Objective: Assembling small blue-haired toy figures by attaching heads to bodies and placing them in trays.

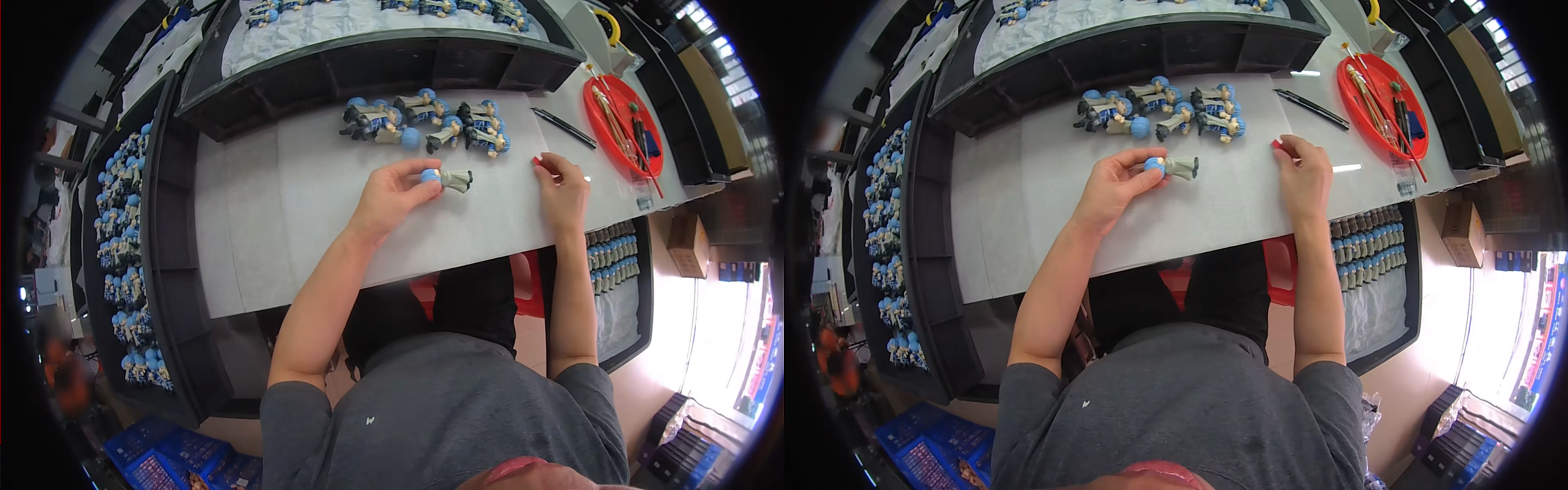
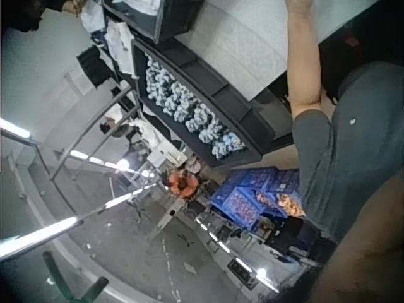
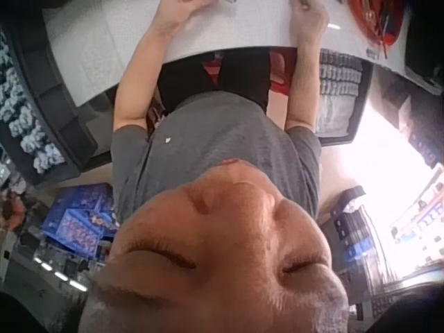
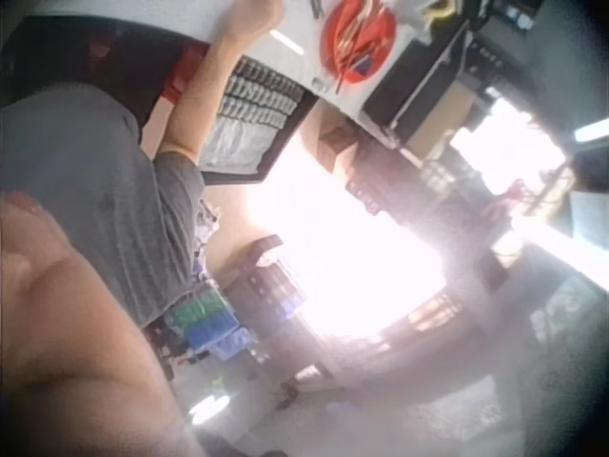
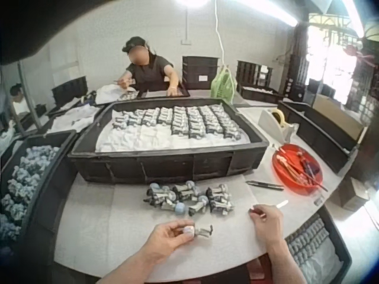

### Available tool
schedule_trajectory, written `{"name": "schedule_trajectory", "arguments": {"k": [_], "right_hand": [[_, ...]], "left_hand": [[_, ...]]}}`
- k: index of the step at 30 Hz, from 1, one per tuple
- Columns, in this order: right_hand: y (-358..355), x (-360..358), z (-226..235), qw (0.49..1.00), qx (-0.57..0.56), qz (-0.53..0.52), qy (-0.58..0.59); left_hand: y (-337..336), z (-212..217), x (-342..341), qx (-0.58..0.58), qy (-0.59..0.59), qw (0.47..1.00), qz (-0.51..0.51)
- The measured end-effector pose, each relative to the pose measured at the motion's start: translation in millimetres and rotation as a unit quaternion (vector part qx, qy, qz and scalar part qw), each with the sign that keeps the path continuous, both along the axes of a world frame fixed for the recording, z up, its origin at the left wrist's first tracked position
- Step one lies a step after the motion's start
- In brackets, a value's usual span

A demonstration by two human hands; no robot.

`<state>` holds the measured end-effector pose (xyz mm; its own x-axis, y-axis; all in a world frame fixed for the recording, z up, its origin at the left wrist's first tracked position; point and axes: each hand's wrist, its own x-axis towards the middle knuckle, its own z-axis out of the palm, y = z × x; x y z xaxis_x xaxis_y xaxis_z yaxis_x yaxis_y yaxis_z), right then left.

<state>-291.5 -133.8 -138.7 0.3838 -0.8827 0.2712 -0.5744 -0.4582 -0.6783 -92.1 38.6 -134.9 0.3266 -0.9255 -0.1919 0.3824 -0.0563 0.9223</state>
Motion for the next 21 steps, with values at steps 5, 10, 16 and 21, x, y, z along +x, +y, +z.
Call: {"name": "schedule_trajectory", "arguments": {"k": [5,10,16,21], "right_hand": [[38.2,19.2,9.7,0.973,0.063,0.097,-0.200],[72.8,55.1,10.2,0.939,0.164,0.164,-0.253],[67.1,60.6,10.5,0.925,0.195,0.107,-0.309],[71.1,54.6,6.4,0.929,0.185,0.114,-0.298]], "left_hand": [[-0.6,-2.9,-6.4,0.008,-0.043,0.999,0.007],[1.8,1.8,-4.4,0.014,-0.039,0.999,-0.010],[-1.1,-0.1,-5.6,0.011,-0.036,0.999,0.017],[-4.2,-0.6,-6.8,0.014,-0.032,0.999,0.028]]}}
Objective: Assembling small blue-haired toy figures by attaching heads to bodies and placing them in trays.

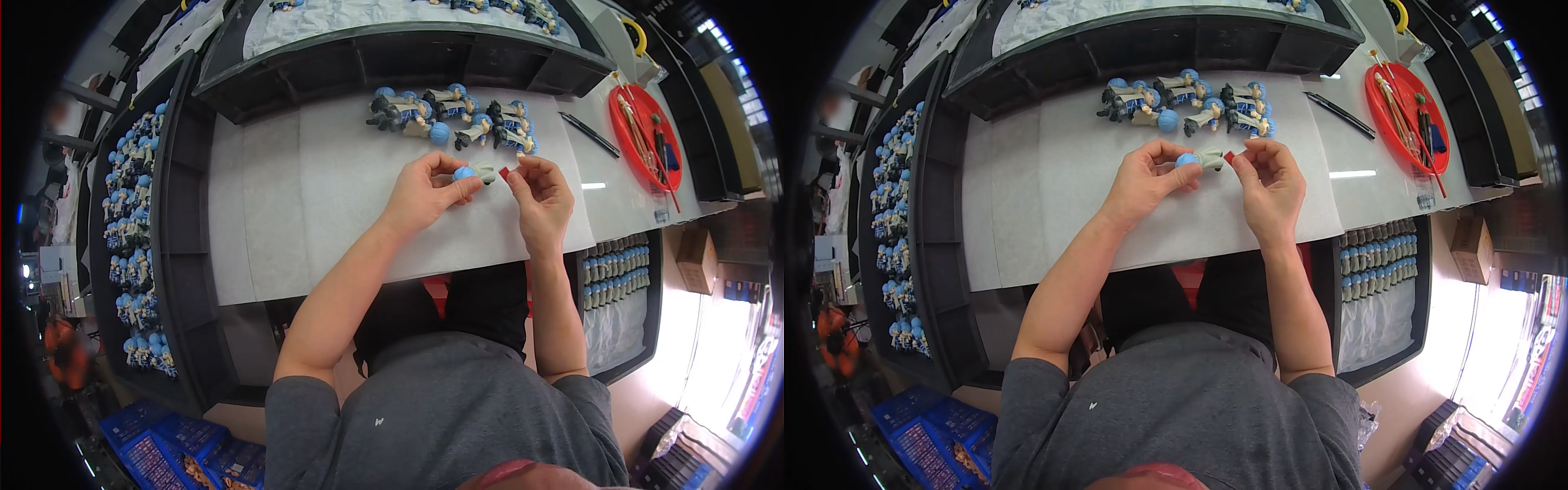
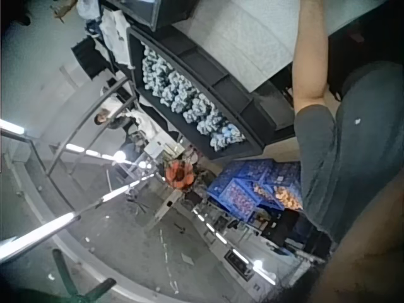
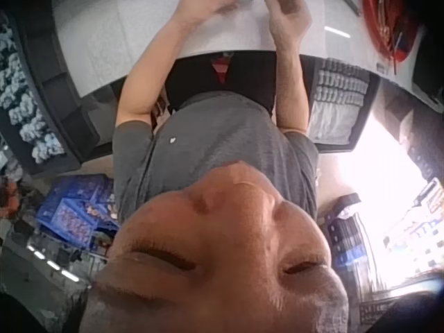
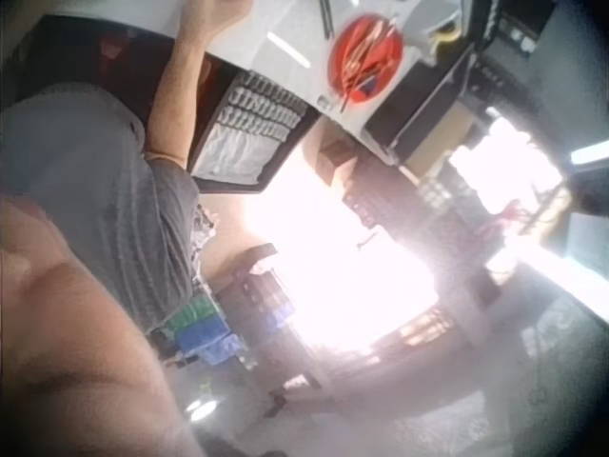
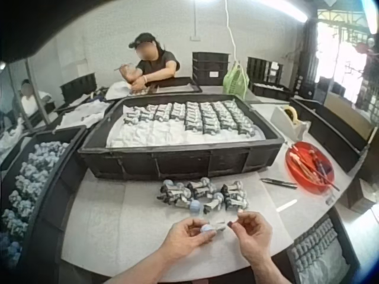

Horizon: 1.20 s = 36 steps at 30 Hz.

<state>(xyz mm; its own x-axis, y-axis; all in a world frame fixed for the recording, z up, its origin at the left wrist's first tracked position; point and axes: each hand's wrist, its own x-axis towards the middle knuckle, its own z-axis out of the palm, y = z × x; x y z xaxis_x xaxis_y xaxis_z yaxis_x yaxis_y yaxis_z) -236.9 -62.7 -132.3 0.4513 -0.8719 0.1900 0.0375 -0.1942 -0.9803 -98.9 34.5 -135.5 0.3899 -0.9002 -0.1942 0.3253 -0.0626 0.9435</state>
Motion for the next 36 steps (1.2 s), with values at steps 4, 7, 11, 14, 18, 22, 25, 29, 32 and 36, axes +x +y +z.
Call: {"name": "schedule_trajectory", "arguments": {"k": [4,7,11,14,18,22,25,29,32,36], "right_hand": [[8.2,12.7,-5.9,0.999,-0.040,0.011,0.019],[8.6,17.3,-9.3,0.990,-0.111,-0.001,0.088],[-3.0,15.9,-6.2,0.985,-0.128,-0.039,0.105],[7.2,17.1,-7.2,0.988,-0.146,-0.021,0.044],[3.8,17.4,-6.2,0.983,-0.152,-0.028,0.103],[4.7,20.9,-9.2,0.987,-0.133,-0.041,0.081],[5.3,20.0,-8.7,0.985,-0.141,-0.027,0.096],[8.3,23.0,-8.4,0.985,-0.142,-0.032,0.088],[0.9,21.8,-7.9,0.983,-0.150,-0.038,0.099],[4.0,22.7,-8.7,0.983,-0.155,-0.042,0.083]], "left_hand": [[-1.1,1.4,-6.5,0.006,-0.011,1.000,0.023],[-0.6,2.3,-8.0,0.006,-0.012,1.000,0.017],[-1.1,2.2,-6.9,0.028,-0.019,0.999,-0.008],[-0.2,1.4,-8.2,0.015,-0.013,1.000,-0.006],[0.9,4.5,-8.2,0.026,-0.016,1.000,-0.001],[-3.1,4.7,-6.3,0.035,-0.025,0.999,-0.002],[-0.2,3.7,-7.7,0.031,-0.032,0.999,-0.003],[1.5,2.4,-8.4,0.020,-0.030,0.999,-0.006],[1.1,1.9,-7.8,0.023,-0.042,0.999,-0.003],[1.0,1.4,-9.9,0.026,-0.057,0.998,-0.008]]}}
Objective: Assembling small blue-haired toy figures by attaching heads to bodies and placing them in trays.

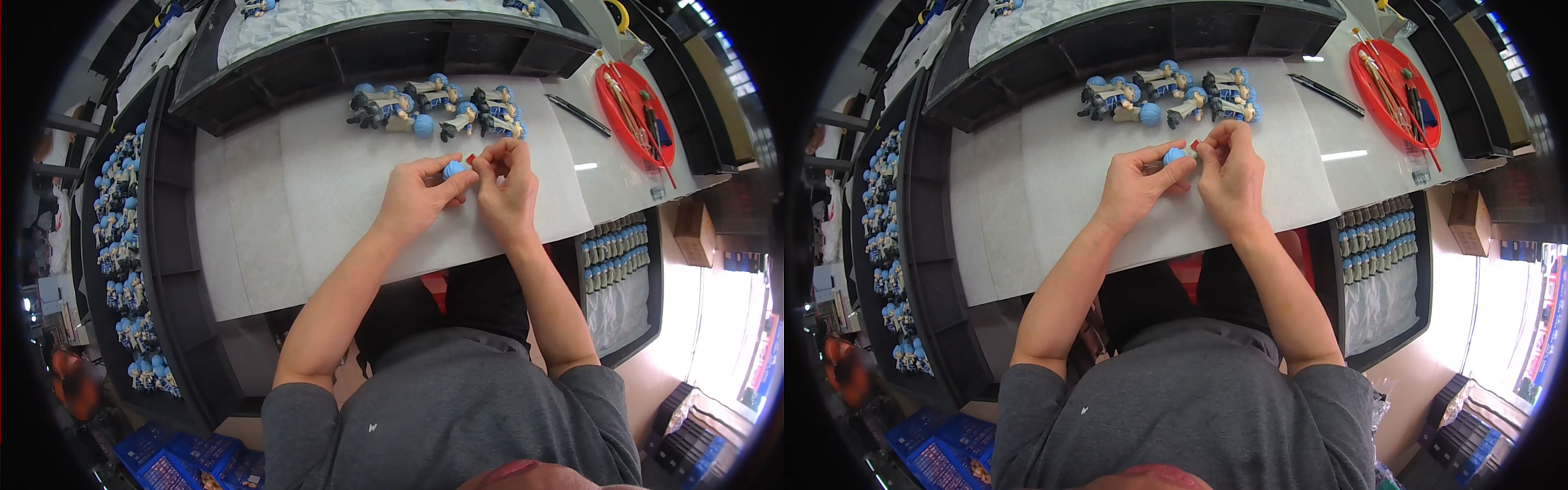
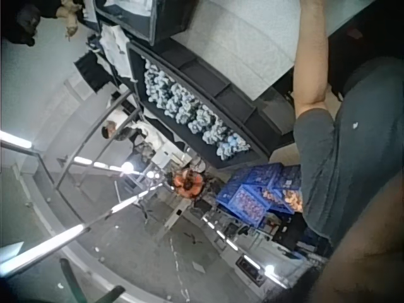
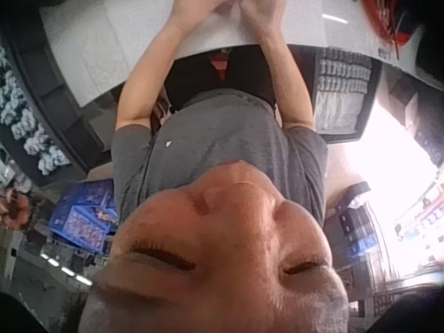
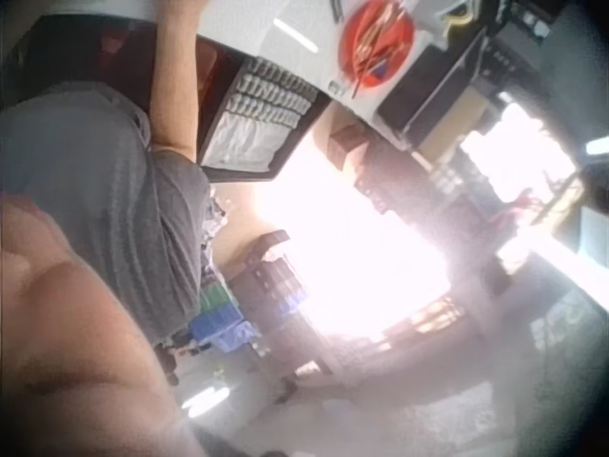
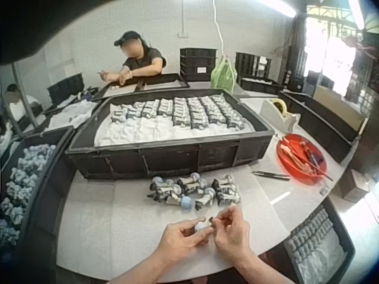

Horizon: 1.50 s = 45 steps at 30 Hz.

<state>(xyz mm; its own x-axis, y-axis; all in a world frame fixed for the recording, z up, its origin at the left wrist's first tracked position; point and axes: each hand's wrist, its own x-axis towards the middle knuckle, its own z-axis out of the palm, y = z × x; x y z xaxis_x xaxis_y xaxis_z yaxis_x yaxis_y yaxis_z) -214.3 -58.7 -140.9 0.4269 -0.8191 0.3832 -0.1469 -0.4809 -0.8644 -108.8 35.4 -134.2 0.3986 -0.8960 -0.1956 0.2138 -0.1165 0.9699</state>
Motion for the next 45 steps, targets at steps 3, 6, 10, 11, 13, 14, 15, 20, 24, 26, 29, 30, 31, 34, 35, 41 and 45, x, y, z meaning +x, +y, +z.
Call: {"name": "schedule_trajectory", "arguments": {"k": [3,6,10,11,13,14,15,20,24,26,29,30,31,34,35,41,45], "right_hand": [[0.3,-0.4,1.4,0.999,0.017,-0.013,0.027],[5.4,-2.7,-7.4,1.000,-0.011,0.023,0.002],[1.6,-5.7,-0.3,1.000,-0.004,-0.017,-0.023],[3.2,-4.4,-0.7,1.000,-0.002,-0.016,-0.022],[0.6,1.2,0.5,1.000,0.002,0.018,0.000],[-3.9,-0.3,2.5,0.999,0.001,-0.013,0.041],[-0.6,-0.8,1.3,0.999,0.002,-0.013,0.041],[-10.1,-8.1,2.2,0.999,0.011,-0.015,0.028],[-20.1,-23.6,2.1,0.998,0.017,-0.014,0.066],[-18.9,-25.1,7.9,0.995,0.011,0.013,0.101],[-13.2,-28.2,20.0,0.974,-0.182,-0.059,0.120],[-9.9,-28.9,19.4,0.986,-0.112,-0.027,0.118],[-9.6,-28.9,19.3,0.992,-0.044,0.006,0.114],[-16.9,-26.2,1.6,0.981,-0.151,0.002,0.118],[-19.3,-25.6,0.1,0.982,-0.150,0.002,0.118],[-24.8,-27.2,-5.5,0.971,-0.166,-0.007,0.174],[-24.2,-27.3,-1.0,0.987,-0.076,0.018,0.143]], "left_hand": [[0.3,0.9,1.4,-0.003,0.021,1.000,0.008],[1.1,-1.5,-1.7,-0.004,0.015,1.000,0.002],[0.8,-2.4,1.1,0.002,0.009,1.000,0.000],[2.1,-4.0,-1.3,0.002,0.008,1.000,-0.002],[0.8,-2.4,-0.1,-0.001,0.021,1.000,0.004],[-0.3,-1.5,1.7,-0.005,0.033,0.999,0.009],[-0.3,-1.6,2.2,-0.005,0.032,0.999,0.009],[-0.9,0.6,3.3,-0.007,0.028,1.000,-0.007],[1.4,-0.3,2.7,-0.002,0.017,1.000,-0.020],[1.5,-0.4,5.2,0.000,0.009,1.000,-0.027],[2.2,2.4,4.7,-0.011,-0.007,0.999,-0.029],[3.4,1.9,3.6,-0.010,-0.009,0.999,-0.031],[3.2,1.1,2.3,-0.012,-0.010,1.000,-0.025],[2.4,3.2,1.9,-0.006,-0.011,1.000,-0.018],[2.5,3.6,1.6,0.001,-0.009,1.000,-0.018],[1.7,3.5,1.6,0.010,0.003,1.000,-0.015],[1.5,1.9,2.9,0.004,0.001,1.000,-0.013]]}}
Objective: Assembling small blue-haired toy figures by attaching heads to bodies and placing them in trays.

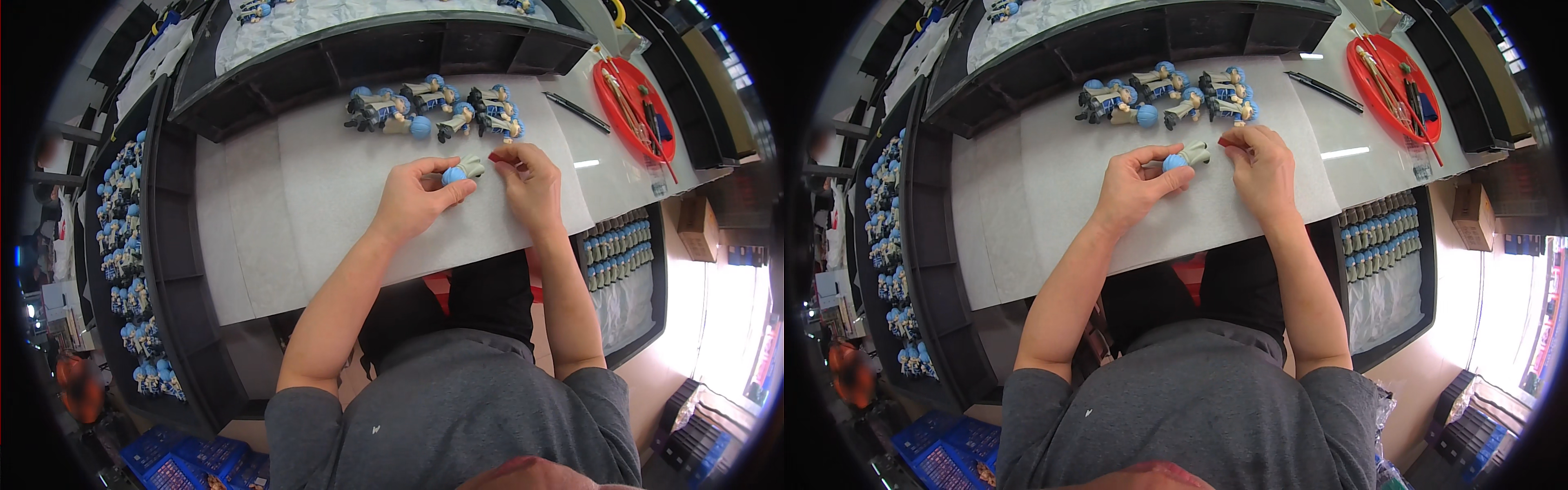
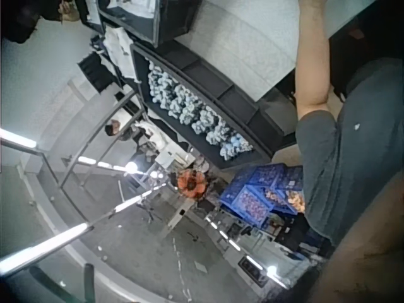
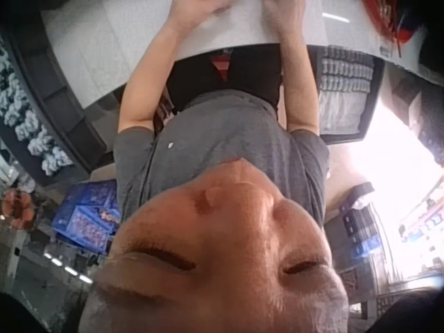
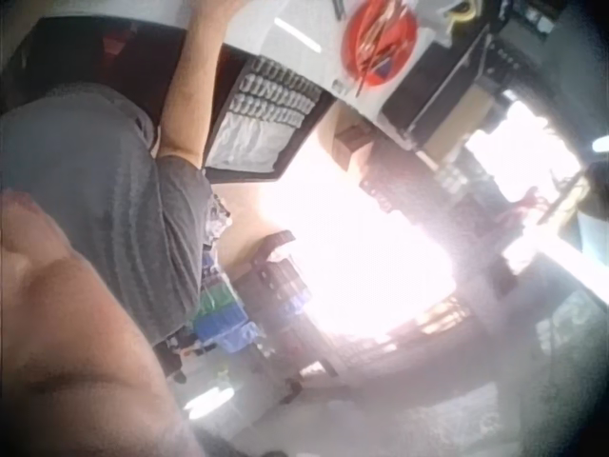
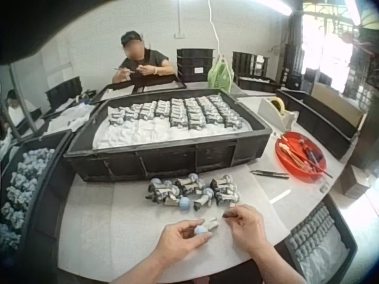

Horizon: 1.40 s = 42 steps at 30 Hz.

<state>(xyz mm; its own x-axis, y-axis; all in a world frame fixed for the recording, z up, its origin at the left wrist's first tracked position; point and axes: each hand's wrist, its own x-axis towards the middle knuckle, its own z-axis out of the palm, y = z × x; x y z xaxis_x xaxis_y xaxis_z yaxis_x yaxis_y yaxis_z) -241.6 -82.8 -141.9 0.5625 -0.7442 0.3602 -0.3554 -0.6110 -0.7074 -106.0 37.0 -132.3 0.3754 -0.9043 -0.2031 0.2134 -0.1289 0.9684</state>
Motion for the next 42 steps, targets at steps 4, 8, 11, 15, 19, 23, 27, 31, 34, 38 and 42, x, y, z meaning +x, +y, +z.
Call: {"name": "schedule_trajectory", "arguments": {"k": [4,8,11,15,19,23,27,31,34,38,42], "right_hand": [[7.3,2.9,4.2,0.995,0.070,-0.032,-0.066],[27.0,10.9,-2.3,0.971,0.147,-0.023,-0.187],[27.8,17.0,-2.4,0.987,0.097,-0.046,-0.120],[25.7,15.7,-2.3,0.976,0.092,-0.026,-0.198],[20.5,18.5,-3.5,0.993,0.038,-0.020,-0.106],[10.3,12.2,0.8,0.991,0.095,-0.061,-0.077],[10.8,1.0,14.5,0.987,-0.128,-0.047,-0.085],[23.7,-21.4,25.9,0.982,0.130,0.093,-0.101],[33.9,-31.6,23.0,0.990,0.076,0.112,-0.048],[34.5,-72.5,21.8,0.985,0.035,0.129,-0.109],[11.2,-200.8,10.2,0.970,0.141,-0.135,-0.145]], "left_hand": [[0.1,-1.0,-0.2,0.006,0.000,1.000,-0.001],[-2.1,-1.8,-0.9,-0.002,0.006,1.000,0.003],[-2.2,-4.8,0.2,-0.008,0.010,1.000,0.015],[-6.8,-2.3,2.6,0.018,0.022,0.999,0.014],[-2.7,-1.8,3.2,0.004,0.013,1.000,0.011],[1.5,-3.0,3.4,-0.013,-0.014,1.000,-0.007],[6.8,-1.6,4.6,-0.033,-0.029,0.998,-0.040],[2.3,0.4,-6.0,-0.120,-0.019,0.990,-0.072],[-3.7,-9.7,-8.7,-0.146,-0.032,0.979,-0.137],[7.0,-8.4,-7.9,-0.183,-0.087,0.966,-0.159],[1.9,-7.3,-11.6,-0.126,-0.105,0.975,-0.148]]}}
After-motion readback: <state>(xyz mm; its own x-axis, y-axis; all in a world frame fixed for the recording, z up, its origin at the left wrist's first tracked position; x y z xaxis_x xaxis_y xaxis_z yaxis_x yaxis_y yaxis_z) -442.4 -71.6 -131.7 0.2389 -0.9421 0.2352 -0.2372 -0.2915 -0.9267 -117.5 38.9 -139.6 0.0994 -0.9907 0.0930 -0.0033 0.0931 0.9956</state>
